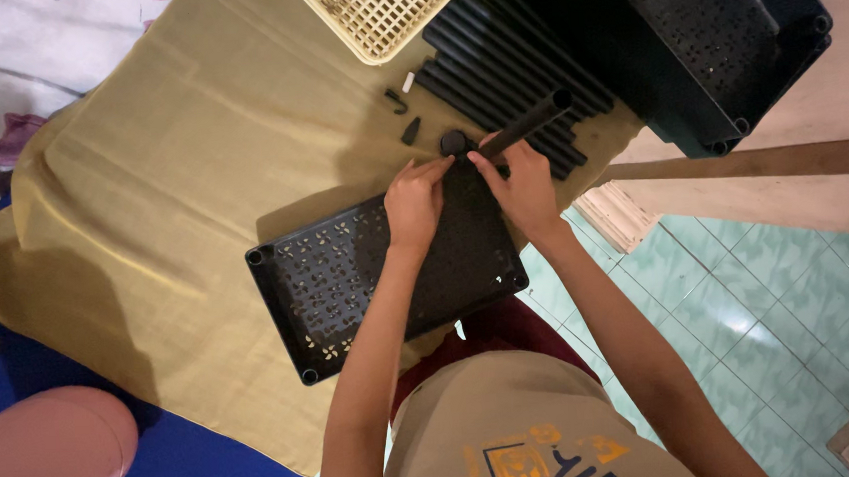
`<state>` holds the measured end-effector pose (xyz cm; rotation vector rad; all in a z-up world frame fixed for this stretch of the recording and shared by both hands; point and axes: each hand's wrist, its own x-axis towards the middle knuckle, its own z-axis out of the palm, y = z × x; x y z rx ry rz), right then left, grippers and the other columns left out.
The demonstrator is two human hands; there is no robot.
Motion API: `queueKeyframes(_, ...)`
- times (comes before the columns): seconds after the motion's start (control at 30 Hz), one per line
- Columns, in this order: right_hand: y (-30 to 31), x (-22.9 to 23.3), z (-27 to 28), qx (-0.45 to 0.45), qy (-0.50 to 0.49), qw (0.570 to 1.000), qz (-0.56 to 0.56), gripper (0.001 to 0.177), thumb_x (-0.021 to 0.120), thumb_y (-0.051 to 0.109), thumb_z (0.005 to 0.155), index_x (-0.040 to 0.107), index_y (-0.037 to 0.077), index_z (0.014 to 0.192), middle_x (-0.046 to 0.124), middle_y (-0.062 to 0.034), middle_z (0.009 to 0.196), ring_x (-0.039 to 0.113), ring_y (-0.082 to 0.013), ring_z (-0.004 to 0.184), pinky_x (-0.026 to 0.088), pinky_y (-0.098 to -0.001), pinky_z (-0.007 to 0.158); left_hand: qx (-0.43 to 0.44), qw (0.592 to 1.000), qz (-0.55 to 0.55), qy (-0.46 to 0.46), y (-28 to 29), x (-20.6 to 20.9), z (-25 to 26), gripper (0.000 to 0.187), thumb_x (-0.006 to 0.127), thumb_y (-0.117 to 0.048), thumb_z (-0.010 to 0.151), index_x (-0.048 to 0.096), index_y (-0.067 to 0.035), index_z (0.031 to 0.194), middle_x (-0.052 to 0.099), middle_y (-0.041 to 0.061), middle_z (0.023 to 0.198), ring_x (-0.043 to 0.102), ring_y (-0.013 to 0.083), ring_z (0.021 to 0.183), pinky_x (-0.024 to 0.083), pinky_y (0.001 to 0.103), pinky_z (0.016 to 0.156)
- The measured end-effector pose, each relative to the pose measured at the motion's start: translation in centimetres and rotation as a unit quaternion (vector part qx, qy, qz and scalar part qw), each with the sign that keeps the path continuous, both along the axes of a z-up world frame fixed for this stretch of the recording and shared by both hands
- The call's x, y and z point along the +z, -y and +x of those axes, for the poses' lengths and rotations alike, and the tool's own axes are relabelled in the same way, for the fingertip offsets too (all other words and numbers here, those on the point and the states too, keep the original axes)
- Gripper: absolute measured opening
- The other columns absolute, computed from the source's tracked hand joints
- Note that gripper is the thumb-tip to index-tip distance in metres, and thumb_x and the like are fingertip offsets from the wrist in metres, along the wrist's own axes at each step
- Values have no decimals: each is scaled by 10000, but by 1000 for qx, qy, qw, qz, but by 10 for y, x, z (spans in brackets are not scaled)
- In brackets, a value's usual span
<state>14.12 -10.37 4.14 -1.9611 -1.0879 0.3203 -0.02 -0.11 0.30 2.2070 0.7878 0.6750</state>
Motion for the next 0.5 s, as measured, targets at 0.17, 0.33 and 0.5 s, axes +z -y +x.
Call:
queueKeyframes(0.17, 2, -9, -5, -18, 36, 999, -14, 273, 790, 206, 974, 683, -29, 1062, 724, -169, 968, 755, -256, 816, 589, -351, 692, 5, 1000, -10, -6, 0, -3, 1, 338, 619, 11, 883, 770, -125, 1153, 760, 97, 1106, 707, 310, 1021, 504, 453, 1074)
queueKeyframes(0.33, 3, -8, -13, -38, 44, 998, 6, 282, 805, 208, 968, 694, -28, 1072, 723, -171, 965, 745, -267, 791, 574, -342, 684, -10, 1000, 3, -24, 2, -6, 0, 356, 618, 8, 864, 772, -121, 1158, 761, 101, 1121, 700, 322, 1024, 497, 461, 1066)
queueKeyframes(0.5, -6, 28, 12, 52, -39, 997, -50, 393, 871, 197, 857, 699, -13, 1141, 731, -148, 1070, 731, -237, 968, 573, -347, 843, 0, 1000, 5, -14, 2, -7, 2, 348, 616, 9, 879, 773, -129, 1157, 764, 90, 1115, 718, 281, 1031, 467, 479, 1117)
